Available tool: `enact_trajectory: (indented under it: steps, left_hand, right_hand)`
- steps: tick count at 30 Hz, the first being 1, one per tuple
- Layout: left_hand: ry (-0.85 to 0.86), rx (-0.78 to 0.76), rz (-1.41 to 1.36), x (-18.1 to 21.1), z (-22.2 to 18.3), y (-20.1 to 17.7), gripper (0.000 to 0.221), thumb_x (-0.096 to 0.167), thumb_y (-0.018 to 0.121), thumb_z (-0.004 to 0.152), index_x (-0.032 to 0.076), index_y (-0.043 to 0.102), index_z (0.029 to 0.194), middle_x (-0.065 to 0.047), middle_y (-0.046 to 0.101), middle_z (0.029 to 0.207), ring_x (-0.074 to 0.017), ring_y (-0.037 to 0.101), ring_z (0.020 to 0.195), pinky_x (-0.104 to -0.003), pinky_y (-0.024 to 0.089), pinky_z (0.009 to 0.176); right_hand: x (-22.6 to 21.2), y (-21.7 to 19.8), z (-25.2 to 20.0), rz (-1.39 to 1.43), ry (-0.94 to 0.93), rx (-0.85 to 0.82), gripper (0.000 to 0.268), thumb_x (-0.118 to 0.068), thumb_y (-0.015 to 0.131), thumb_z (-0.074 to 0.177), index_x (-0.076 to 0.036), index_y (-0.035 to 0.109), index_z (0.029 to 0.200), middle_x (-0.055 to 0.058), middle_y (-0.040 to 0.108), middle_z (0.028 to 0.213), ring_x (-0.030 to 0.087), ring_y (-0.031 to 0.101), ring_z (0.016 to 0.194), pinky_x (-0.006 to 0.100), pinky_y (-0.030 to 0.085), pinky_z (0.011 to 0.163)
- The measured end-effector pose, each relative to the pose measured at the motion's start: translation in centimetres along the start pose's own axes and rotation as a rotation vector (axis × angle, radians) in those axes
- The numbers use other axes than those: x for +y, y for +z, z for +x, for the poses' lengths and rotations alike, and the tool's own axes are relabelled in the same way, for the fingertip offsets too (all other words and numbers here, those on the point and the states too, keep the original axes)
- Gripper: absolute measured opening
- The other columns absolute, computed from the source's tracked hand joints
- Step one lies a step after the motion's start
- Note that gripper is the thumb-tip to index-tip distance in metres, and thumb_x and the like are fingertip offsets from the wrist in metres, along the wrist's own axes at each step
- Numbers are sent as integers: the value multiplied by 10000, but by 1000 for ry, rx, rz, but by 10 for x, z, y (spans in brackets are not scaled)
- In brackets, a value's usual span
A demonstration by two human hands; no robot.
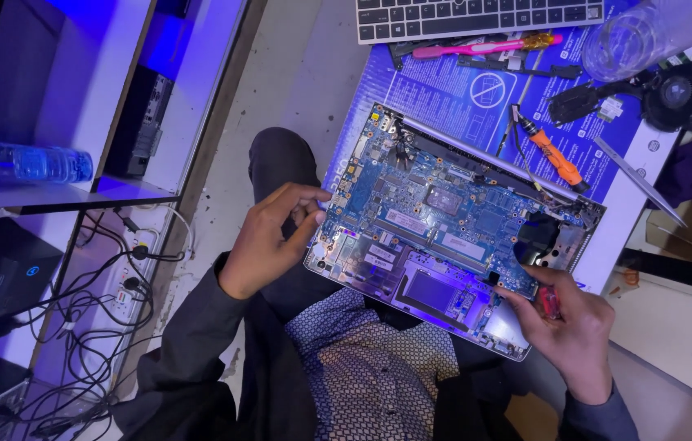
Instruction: Disassembling a laptop to remove the motherboard, involving prying the keyboard and disconnecting internal cables.
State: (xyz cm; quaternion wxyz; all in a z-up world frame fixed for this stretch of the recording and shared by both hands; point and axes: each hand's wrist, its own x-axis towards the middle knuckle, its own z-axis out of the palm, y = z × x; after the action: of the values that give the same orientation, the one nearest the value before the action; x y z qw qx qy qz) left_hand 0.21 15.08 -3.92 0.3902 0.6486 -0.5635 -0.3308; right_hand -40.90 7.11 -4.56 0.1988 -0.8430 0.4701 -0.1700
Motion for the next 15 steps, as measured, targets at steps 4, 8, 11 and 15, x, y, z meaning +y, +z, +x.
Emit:
enact_trajectory:
  steps: [4,8,11,15]
  left_hand:
    - [42,-17,-7,-5,-4,1,307,267,520,1081,79,654,1284,-40,603,974,-153,589,842,-304,494,838]
    - [88,2,12,2,-13,2,285,178,508,1083,71,641,1310,-36,597,1005,-175,555,902,-327,469,866]
    - [89,-7,2,6,-21,1,330,212,481,1070,65,609,1336,-80,636,1113,-210,594,1055,-350,511,925]
    - [-54,-22,-40,5,-30,4,352,132,587,974,118,621,1324,-51,601,1146,-187,581,1045,-339,454,959]
  right_hand:
    - [1,4,1,1,-33,70,465,-300,904,796,-1,755,1120,10,484,544,117,410,483,306,372,529]
    - [6,9,-4,-18,-55,86,459,-298,898,816,18,756,1117,33,545,576,131,459,482,317,401,534]
    - [5,11,-2,-39,-78,118,471,-330,886,817,26,757,1097,28,516,576,132,431,479,307,377,519]
    - [0,10,1,-32,-140,140,444,-338,872,829,0,756,1094,4,430,540,121,367,461,300,336,499]
